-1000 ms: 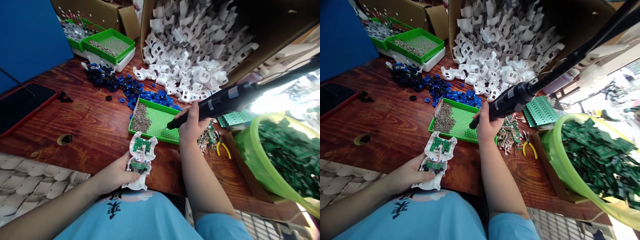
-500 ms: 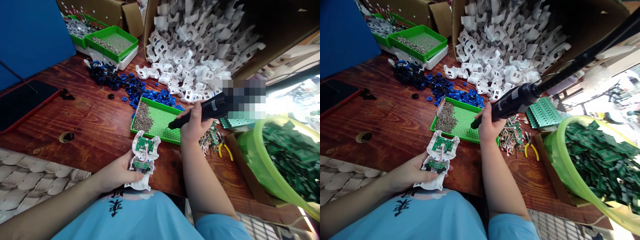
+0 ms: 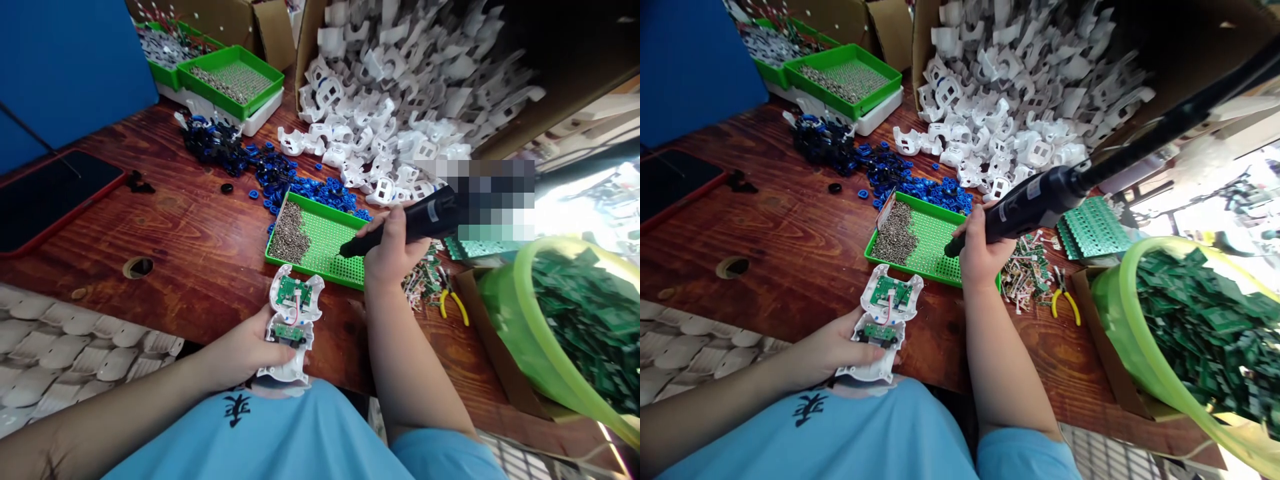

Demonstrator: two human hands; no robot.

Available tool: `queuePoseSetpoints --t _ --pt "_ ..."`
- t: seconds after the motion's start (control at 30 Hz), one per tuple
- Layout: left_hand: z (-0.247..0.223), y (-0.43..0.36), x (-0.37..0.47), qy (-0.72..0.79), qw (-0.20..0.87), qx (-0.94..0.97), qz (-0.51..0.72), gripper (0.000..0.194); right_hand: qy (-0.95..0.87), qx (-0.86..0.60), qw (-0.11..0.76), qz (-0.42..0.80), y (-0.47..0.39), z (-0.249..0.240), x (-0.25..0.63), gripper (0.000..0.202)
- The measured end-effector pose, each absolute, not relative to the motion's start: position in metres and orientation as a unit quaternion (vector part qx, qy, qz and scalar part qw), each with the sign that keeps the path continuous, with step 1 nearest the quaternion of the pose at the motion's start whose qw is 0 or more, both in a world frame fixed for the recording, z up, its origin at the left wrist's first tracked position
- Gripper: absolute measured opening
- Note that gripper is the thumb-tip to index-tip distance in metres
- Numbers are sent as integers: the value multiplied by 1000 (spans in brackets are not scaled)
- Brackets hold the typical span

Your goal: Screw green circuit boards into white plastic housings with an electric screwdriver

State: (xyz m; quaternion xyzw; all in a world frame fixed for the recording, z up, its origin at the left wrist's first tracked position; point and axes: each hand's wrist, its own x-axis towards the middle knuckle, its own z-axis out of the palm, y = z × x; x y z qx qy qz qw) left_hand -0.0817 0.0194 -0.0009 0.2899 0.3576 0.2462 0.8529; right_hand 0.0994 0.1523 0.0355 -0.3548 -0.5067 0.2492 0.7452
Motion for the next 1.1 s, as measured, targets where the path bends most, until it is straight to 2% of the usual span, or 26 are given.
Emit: queuePoseSetpoints --t 0.2,0.27,0.4,0.67,1.1 --pt "-3 21 -81 373 830 306 280 50 -459 -339 792 218 134 62 99 21" --pt "-2 21 -81 376 825 312 283 52 -457 -320 792 249 111 82 96 19" --pt "-1 22 -81 362 821 323 301 56 -556 -284 674 394 56 104 82 18" --pt "4 23 -80 370 817 316 309 62 -568 -253 645 444 31 86 63 18" --pt "-3 22 -80 377 808 330 311 59 -552 -282 658 426 30 80 58 19"
